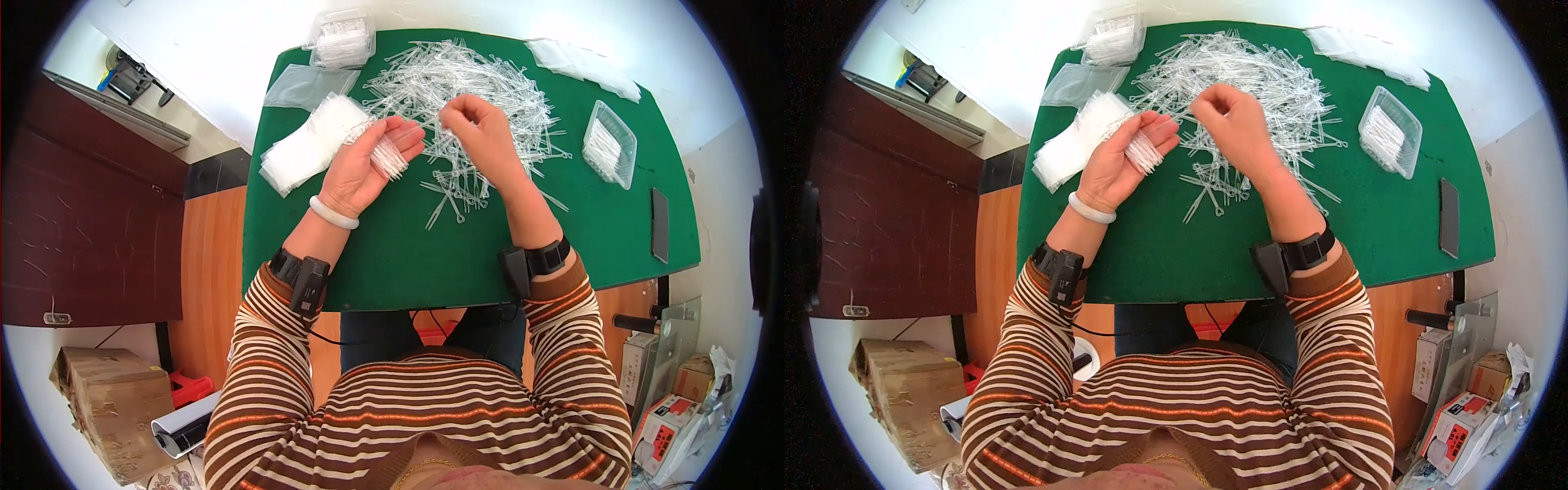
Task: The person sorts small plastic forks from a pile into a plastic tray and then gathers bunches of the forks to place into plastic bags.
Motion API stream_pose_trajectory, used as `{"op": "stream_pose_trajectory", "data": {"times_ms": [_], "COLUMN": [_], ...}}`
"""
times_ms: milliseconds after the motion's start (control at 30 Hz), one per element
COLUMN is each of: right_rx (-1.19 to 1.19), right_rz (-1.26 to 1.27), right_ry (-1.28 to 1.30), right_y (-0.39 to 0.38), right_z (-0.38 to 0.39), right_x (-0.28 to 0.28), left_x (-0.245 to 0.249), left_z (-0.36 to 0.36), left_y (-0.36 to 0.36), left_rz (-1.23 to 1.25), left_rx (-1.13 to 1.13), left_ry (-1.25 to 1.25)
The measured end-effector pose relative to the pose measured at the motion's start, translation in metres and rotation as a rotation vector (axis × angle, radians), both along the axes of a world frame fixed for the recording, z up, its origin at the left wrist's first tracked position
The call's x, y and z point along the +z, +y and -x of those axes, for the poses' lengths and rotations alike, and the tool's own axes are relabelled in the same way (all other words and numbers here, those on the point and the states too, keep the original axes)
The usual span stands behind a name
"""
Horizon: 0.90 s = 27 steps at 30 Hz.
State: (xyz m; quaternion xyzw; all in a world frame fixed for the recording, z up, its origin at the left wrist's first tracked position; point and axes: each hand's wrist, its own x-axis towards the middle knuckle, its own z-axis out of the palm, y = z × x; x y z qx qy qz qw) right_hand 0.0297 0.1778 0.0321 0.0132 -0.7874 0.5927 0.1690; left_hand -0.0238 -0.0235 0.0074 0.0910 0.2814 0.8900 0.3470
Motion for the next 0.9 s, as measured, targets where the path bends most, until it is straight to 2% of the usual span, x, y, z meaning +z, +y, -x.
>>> {"op": "stream_pose_trajectory", "data": {"times_ms": [133,233,267,367,500,633,667,733,767,900], "right_rx": [-0.178,0.108,0.109,0.286,0.181,0.032,0.034,0.186,0.262,0.416], "right_rz": [0.112,0.249,0.248,-0.07,-0.061,0.004,0.002,-0.034,-0.051,-0.073], "right_ry": [0.145,-0.119,-0.12,-0.232,-0.094,-0.03,-0.03,-0.195,-0.278,-0.296], "right_y": [0.01,0.031,0.03,0.021,-0.008,-0.006,-0.005,-0.001,-0.001,-0.017], "right_z": [0.0,-0.007,-0.007,-0.011,-0.009,-0.005,-0.006,-0.009,-0.01,-0.009], "right_x": [0.01,0.022,0.022,0.019,0.008,0.008,0.009,0.012,0.012,-0.007], "left_x": [-0.001,-0.002,0.0,0.008,0.011,-0.001,-0.004,-0.008,-0.008,-0.01], "left_z": [-0.003,-0.003,-0.005,-0.011,-0.013,-0.004,-0.001,0.006,0.008,0.012], "left_y": [0.001,0.001,0.0,0.001,-0.003,-0.001,-0.001,-0.002,-0.002,-0.002], "left_rz": [0.099,0.133,0.16,0.213,0.264,0.17,0.103,-0.03,-0.029,-0.087], "left_rx": [-0.061,-0.108,-0.169,-0.297,-0.405,-0.266,-0.158,0.06,0.061,0.147], "left_ry": [-0.035,-0.003,0.003,0.014,0.093,0.068,0.039,-0.017,-0.016,-0.005]}}
